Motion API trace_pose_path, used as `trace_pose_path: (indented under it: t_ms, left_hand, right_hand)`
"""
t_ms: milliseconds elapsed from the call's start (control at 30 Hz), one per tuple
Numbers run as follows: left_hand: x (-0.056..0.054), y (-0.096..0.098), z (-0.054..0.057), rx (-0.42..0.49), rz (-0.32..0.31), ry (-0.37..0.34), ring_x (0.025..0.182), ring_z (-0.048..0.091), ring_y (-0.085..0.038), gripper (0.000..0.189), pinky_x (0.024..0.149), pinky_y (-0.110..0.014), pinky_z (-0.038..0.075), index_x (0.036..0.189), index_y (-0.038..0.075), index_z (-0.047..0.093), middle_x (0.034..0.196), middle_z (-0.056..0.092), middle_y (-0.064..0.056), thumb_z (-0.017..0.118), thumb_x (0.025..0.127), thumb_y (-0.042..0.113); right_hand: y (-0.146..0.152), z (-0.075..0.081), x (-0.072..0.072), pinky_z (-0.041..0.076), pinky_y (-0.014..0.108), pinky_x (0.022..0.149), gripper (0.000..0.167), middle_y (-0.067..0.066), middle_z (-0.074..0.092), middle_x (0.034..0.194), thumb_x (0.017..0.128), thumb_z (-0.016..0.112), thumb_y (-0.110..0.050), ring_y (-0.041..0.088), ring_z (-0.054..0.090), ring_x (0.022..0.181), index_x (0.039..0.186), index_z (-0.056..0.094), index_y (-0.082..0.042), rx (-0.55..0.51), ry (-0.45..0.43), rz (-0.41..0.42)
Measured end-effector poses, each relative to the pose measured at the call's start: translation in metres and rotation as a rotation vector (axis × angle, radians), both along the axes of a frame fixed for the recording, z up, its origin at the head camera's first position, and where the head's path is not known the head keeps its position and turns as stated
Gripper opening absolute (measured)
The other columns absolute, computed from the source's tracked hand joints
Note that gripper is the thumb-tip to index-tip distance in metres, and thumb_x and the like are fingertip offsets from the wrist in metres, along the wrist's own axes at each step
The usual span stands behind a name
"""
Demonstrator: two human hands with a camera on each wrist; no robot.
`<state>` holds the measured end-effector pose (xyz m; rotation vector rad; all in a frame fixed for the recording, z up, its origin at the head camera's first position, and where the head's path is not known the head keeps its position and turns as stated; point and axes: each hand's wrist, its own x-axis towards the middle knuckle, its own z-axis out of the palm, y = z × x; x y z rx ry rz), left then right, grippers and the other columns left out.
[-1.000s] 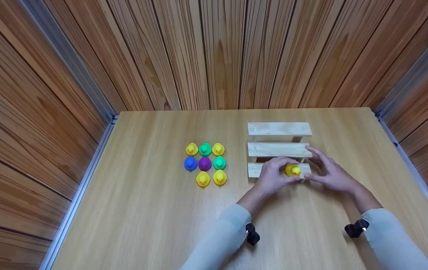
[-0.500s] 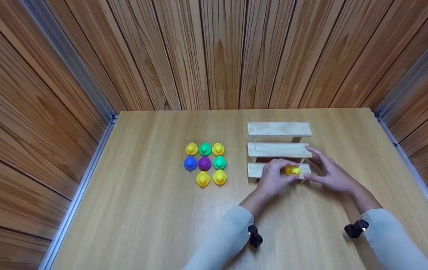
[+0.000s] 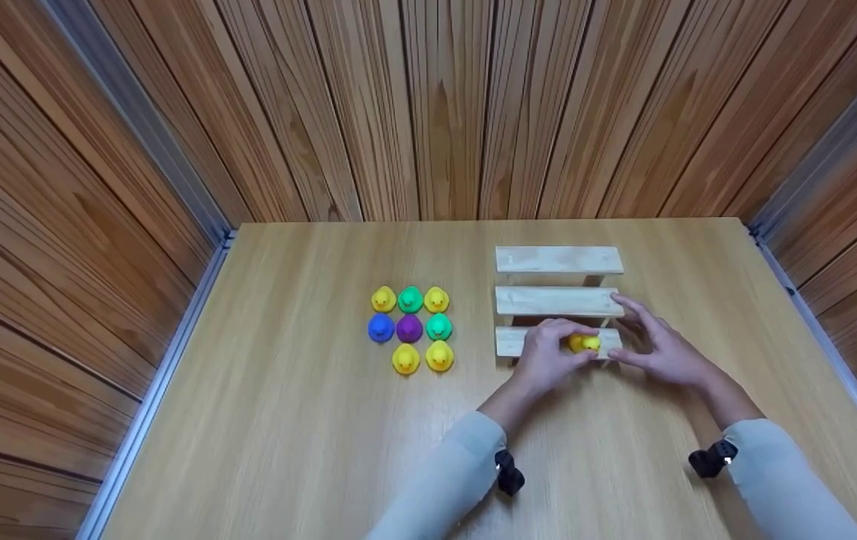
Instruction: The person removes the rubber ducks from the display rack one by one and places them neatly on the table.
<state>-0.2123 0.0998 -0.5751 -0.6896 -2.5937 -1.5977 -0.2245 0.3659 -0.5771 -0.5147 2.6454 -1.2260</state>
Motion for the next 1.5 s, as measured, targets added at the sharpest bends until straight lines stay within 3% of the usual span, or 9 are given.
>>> trace_pose_path:
  t_ms: [267,733,1033,1333,1500]
  left_hand:
    - [-0.001,-0.008,0.004,-0.008,-0.023,0.049,0.128,0.072,-0.012,0.029,0.115,-0.02,0.054,0.129,0.017,0.086,0.132,0.085,0.001,0.088,0.1,0.021]
    - [-0.003,-0.039,0.012,0.026,-0.08,-0.009,0.131,0.071,-0.011,0.03,0.12,-0.023,0.053,0.129,0.017,0.085,0.134,0.084,0.0,0.089,0.099,0.019]
    - [-0.005,-0.064,0.016,0.051,-0.105,0.001,0.129,0.072,-0.012,0.03,0.111,-0.017,0.058,0.129,0.014,0.085,0.134,0.084,-0.003,0.088,0.099,0.017]
    - [-0.005,-0.088,0.019,0.1,-0.109,-0.047,0.129,0.073,-0.017,0.032,0.106,-0.024,0.065,0.131,0.009,0.083,0.139,0.08,-0.009,0.086,0.1,0.011]
    - [-0.005,-0.099,0.018,0.097,-0.102,-0.035,0.131,0.074,-0.021,0.032,0.11,-0.032,0.066,0.132,0.01,0.083,0.14,0.08,-0.01,0.085,0.1,0.011]
  right_hand:
    - [-0.002,-0.001,-0.002,0.018,0.09,0.129,0.098,0.036,0.045,0.172,0.105,0.081,-0.023,0.065,0.035,0.163,0.18,0.019,-0.027,-0.02,-0.007,0.008]
    - [-0.001,0.0,-0.001,0.018,0.09,0.129,0.098,0.037,0.044,0.171,0.106,0.08,-0.026,0.064,0.034,0.163,0.181,0.017,-0.03,0.01,-0.013,-0.008]
    - [-0.001,0.0,0.0,0.018,0.089,0.13,0.099,0.036,0.043,0.172,0.106,0.081,-0.028,0.062,0.034,0.164,0.181,0.016,-0.031,0.019,-0.008,-0.019]
    - [-0.002,0.0,0.001,0.018,0.088,0.13,0.099,0.033,0.037,0.179,0.106,0.081,-0.025,0.063,0.032,0.165,0.181,0.018,-0.031,-0.015,0.001,-0.005]
    - [-0.002,0.001,0.001,0.018,0.089,0.13,0.098,0.033,0.039,0.177,0.106,0.081,-0.024,0.063,0.034,0.165,0.181,0.018,-0.031,-0.013,0.007,-0.007]
